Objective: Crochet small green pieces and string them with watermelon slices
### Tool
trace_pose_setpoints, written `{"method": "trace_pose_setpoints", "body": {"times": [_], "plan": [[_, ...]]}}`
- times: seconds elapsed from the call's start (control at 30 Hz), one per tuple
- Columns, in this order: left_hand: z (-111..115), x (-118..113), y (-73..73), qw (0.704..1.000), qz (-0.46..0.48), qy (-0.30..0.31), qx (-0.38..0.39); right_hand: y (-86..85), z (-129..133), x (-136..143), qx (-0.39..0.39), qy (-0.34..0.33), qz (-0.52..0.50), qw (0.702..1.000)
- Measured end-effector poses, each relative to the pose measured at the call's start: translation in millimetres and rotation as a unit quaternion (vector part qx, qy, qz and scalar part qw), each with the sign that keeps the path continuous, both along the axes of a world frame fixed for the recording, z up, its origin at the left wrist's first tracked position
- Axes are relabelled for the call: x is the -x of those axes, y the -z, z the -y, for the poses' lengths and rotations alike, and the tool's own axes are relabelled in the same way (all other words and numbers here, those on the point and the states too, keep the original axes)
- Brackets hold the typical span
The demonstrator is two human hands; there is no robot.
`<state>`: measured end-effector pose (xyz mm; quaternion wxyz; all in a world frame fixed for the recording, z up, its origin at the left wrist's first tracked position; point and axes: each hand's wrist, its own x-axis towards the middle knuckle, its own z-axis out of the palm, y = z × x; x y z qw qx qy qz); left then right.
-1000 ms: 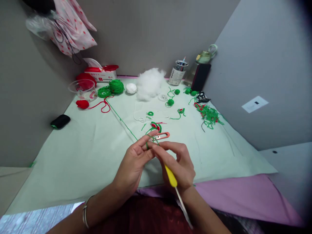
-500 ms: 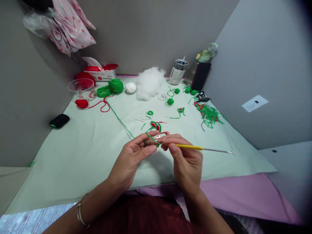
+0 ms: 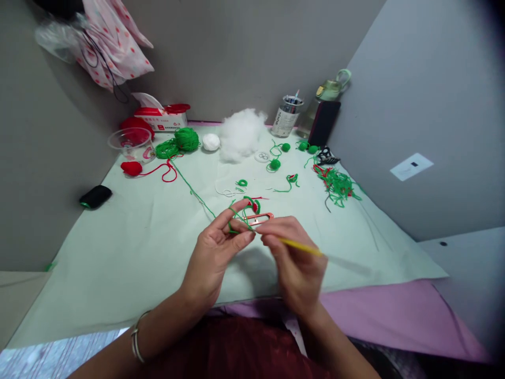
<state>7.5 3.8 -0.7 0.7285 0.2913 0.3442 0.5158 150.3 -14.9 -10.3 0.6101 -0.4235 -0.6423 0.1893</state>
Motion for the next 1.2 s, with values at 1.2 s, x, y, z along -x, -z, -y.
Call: {"method": "trace_pose_setpoints", "body": {"times": [1.2], "plan": [[3.1, -1.4, 8.9, 0.998, -0.047, 0.030, -0.042, 5.5, 0.4, -1.4, 0.003, 0.001, -0.004, 1.000]]}}
